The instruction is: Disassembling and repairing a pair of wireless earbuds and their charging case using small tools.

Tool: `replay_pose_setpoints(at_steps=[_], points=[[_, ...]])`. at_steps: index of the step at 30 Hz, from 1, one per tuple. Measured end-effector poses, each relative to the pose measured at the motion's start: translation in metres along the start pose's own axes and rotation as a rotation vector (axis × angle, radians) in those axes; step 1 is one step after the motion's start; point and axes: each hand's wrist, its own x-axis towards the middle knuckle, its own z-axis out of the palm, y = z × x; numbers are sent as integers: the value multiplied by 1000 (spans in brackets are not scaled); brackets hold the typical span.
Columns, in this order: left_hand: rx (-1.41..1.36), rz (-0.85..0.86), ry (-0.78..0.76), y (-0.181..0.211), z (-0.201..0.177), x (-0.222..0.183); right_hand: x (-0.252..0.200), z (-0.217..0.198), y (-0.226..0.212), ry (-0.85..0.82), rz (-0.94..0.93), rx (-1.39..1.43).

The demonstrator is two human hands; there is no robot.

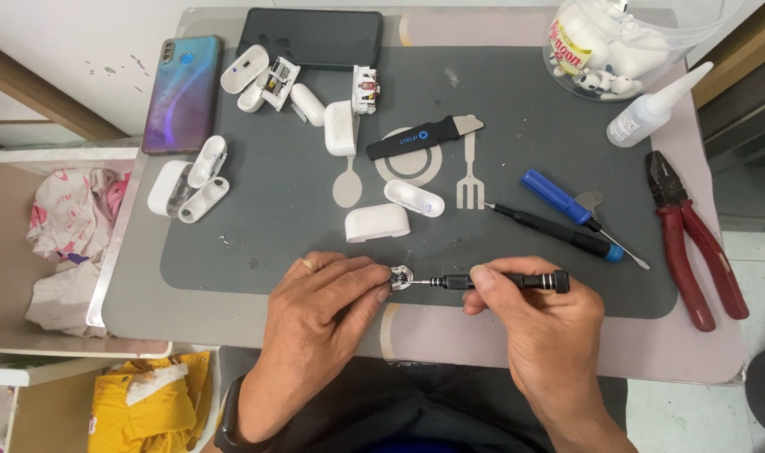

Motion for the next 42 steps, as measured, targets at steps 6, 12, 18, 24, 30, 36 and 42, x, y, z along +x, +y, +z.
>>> replay_pose_setpoints(at_steps=[6, 12, 18, 24, 30, 36, 42], points=[[3, 12, 1, 1, 0, 1, -5, 0, -6, 28, -10, -96], [8, 24, 10, 1, 0, 1, -10, -4, -15, -50, -221, -361], [8, 18, 4, 1, 0, 1, -9, -3, -23, -22, -172, -503], [22, 6, 6, -1, 0, 0, -7, -1, -24, -19, -109, -368], [10, 19, -14, 0, -2, 2, -2, -1, -40, -95, -250, -557], [15, 22, -12, 0, -2, 2, 24, 7, -86, -466, -503, -623], [21, 12, -8, 0, 0, 0, 53, 25, -99, -802, -535, -867]])
